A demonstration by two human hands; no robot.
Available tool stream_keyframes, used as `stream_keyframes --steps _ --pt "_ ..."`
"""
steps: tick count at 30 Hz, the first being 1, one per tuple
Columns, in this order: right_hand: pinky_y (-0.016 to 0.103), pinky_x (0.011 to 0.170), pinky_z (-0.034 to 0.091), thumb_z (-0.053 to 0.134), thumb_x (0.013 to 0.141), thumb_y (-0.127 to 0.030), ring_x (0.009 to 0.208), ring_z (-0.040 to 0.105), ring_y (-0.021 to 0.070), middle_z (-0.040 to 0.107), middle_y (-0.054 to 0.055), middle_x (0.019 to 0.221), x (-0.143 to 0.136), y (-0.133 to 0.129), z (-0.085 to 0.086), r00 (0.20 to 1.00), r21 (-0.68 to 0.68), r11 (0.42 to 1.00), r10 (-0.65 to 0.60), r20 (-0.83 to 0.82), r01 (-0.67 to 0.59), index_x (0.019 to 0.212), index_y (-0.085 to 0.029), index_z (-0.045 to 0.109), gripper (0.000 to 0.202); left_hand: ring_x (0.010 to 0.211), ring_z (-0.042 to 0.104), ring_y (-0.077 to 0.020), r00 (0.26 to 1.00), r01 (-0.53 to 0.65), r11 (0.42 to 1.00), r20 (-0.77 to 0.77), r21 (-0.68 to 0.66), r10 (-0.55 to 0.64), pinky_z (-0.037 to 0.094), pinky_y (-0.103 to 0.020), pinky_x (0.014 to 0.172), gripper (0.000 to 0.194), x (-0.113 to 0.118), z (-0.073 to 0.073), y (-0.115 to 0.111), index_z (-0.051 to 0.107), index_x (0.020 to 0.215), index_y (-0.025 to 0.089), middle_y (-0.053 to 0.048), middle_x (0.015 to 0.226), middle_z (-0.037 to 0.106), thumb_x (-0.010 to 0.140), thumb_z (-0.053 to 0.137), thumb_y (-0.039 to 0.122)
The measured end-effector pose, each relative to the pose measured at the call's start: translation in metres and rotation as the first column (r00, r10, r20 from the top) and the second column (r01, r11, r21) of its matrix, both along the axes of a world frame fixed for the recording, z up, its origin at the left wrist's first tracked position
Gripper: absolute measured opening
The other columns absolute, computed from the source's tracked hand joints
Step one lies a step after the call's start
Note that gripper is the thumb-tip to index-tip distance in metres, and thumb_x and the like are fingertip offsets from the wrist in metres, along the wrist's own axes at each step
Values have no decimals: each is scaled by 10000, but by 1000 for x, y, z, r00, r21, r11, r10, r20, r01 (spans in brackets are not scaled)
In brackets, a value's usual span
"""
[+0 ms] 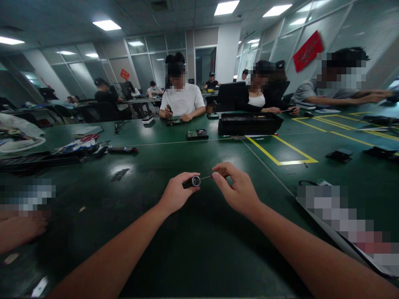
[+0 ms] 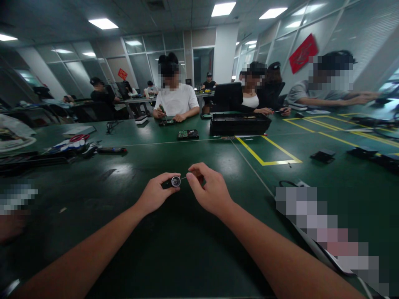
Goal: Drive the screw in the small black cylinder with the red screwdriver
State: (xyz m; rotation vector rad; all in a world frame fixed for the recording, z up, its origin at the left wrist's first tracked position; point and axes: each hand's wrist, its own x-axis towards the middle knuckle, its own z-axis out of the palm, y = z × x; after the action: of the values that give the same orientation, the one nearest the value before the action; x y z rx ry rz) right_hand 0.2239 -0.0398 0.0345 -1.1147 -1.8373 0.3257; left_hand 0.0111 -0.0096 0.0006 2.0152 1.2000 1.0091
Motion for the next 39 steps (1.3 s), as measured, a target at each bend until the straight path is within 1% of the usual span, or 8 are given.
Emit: stream_keyframes --steps 4,8,11,15,18,24,29,39 --pt "289 555 407 498 987 -401 560 596 154 659 -11 661 -2 -1 0 997 -18 997 -81 21 81 881 -232 667 262 1128 640 -229 1000 12 1000 -3 13 -12 454 -413 1051 408 2 -1 0 716 1170 260 -43 1176 711 783 763 140" --pt "304 634 454 468 974 -290 681 636 179 675 20 798 -3 -2 -3 999 13 999 -43 -23 43 1107 -214 590 195 1142 634 -229 1000 13 1000 0 13 -13 450 -413 1055 414 2 -1 0 713 1178 266 -40 1186 708 785 761 144" --pt "329 715 478 474 956 -262 799 644 202 663 46 887 -3 -2 -3 1000 20 1000 -9 -24 10 1059 -218 562 142 1141 632 -229 1000 10 1000 -6 16 -10 449 -415 1056 418 1 0 -1 708 1190 274 -37 1190 706 793 757 153" --pt "313 633 436 415 1014 -368 704 623 189 653 26 793 -3 -2 0 1000 -41 999 7 7 -6 944 -228 589 235 1125 636 -223 1000 14 1000 -10 13 -14 460 -403 1039 417 1 0 -2 711 1182 266 -36 1175 708 787 760 139" --pt "313 612 424 390 1022 -355 657 611 181 654 17 774 -3 -2 -1 1000 -49 999 -25 -13 25 1047 -229 589 236 1129 635 -221 1000 15 1000 -11 12 -15 457 -402 1044 419 1 0 -2 711 1183 264 -37 1179 708 786 762 137" --pt "350 733 495 539 954 -368 824 664 211 694 53 895 -4 5 -6 975 -116 993 -26 -222 0 1027 -217 600 178 1152 626 -226 1000 2 1000 -27 14 -1 452 -415 1054 427 0 0 -1 700 1208 266 -44 1212 700 800 758 151" --pt "328 630 475 477 975 -459 651 597 171 628 13 731 0 15 -10 879 -247 969 -110 -465 -9 858 -211 608 304 1153 626 -235 990 65 992 -131 107 -50 450 -442 1047 410 3 4 -2 702 1213 280 -45 1222 704 824 750 158" --pt "328 673 462 475 1004 -433 716 597 168 639 5 787 -3 7 -13 907 -100 993 -95 -411 58 947 -230 598 244 1123 642 -231 993 39 992 -111 120 -25 469 -441 1018 436 3 4 -2 701 1213 267 -41 1207 712 801 785 151"
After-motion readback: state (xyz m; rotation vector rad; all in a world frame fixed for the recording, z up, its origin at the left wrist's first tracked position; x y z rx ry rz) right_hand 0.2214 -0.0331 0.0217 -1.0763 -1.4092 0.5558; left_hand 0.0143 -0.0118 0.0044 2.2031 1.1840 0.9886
